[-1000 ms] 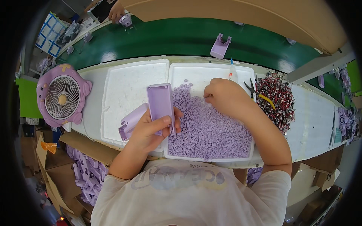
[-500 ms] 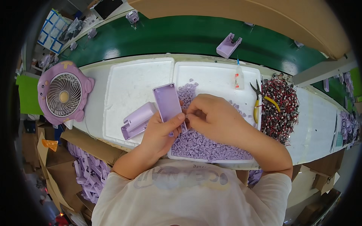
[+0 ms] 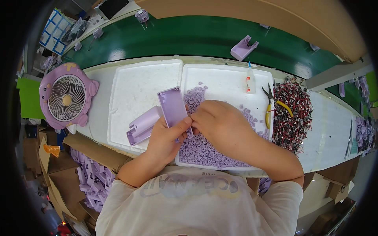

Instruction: The person applies glue from a bottle into plastic housings, then places small purple beads into the housings with pliers.

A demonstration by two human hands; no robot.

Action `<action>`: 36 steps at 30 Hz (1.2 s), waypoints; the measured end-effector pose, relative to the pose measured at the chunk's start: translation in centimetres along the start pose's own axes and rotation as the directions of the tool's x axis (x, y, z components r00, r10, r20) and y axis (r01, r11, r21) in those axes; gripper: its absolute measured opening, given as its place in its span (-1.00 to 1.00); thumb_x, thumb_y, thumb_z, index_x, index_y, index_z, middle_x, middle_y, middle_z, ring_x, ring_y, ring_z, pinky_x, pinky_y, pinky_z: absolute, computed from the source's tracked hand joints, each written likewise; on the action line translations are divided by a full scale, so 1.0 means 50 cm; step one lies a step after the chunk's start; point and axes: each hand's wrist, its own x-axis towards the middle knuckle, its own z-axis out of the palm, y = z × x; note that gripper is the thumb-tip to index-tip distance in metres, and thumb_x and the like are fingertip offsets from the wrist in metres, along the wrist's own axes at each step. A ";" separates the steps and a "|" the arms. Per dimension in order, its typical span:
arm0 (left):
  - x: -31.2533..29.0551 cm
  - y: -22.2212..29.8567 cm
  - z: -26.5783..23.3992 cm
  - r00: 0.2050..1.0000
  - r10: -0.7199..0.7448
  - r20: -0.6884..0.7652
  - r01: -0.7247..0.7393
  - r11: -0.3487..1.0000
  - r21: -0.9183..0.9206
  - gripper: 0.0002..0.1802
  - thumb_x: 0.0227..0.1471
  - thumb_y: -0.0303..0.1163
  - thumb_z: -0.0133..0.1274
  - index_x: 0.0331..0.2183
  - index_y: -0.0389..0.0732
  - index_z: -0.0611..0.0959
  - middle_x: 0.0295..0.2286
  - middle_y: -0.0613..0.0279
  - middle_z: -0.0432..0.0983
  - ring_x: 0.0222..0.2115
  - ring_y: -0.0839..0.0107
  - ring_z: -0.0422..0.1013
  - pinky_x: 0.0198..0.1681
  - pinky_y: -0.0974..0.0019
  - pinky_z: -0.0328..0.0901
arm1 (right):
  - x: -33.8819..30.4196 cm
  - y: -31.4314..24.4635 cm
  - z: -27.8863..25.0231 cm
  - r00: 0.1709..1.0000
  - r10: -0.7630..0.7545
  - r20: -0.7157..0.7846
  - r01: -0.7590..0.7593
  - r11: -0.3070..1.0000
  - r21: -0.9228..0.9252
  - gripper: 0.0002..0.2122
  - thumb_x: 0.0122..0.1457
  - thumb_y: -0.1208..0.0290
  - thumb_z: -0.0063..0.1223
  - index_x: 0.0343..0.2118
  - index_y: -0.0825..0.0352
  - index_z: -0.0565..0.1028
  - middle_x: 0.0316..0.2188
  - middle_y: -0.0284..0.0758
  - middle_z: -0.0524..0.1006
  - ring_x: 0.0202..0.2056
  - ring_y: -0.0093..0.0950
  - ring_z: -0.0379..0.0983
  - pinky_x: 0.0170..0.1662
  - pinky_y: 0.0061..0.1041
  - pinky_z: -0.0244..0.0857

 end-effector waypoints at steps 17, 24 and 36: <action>0.001 -0.018 -0.022 0.940 0.218 0.264 -0.181 0.971 -0.157 -0.52 0.07 -0.17 -0.06 -0.04 -0.21 0.29 -0.11 0.22 0.31 -0.09 0.36 0.25 -0.01 0.20 0.14 | -0.011 0.003 -0.006 0.943 0.329 -0.040 -0.277 0.850 0.447 -0.87 -0.15 0.63 0.13 -0.46 0.38 0.49 -0.52 -0.31 0.42 -0.53 -0.52 0.38 -0.50 -0.59 0.26; -0.019 -0.018 -0.019 0.931 0.271 0.246 -0.238 0.959 -0.155 -0.50 -0.05 -0.49 0.09 -0.06 -0.29 0.28 -0.10 0.14 0.32 -0.12 0.40 0.30 -0.06 0.31 0.22 | -0.021 0.010 0.003 0.970 0.121 -0.210 -0.070 0.969 0.236 -0.83 -0.23 0.64 0.17 -0.48 0.35 0.49 -0.53 -0.31 0.38 -0.51 -0.41 0.37 -0.50 -0.56 0.26; -0.010 -0.034 -0.029 0.676 0.575 0.460 -0.720 0.649 0.247 -0.28 -0.29 -0.60 0.25 -0.08 -0.22 0.22 -0.09 0.00 0.26 -0.08 0.25 0.28 -0.07 0.23 0.27 | -0.029 0.018 0.013 0.947 0.311 -0.084 -0.196 0.763 0.616 -0.79 -0.15 0.65 0.13 -0.46 0.32 0.34 -0.44 -0.37 0.36 -0.47 -0.63 0.30 -0.50 -0.65 0.21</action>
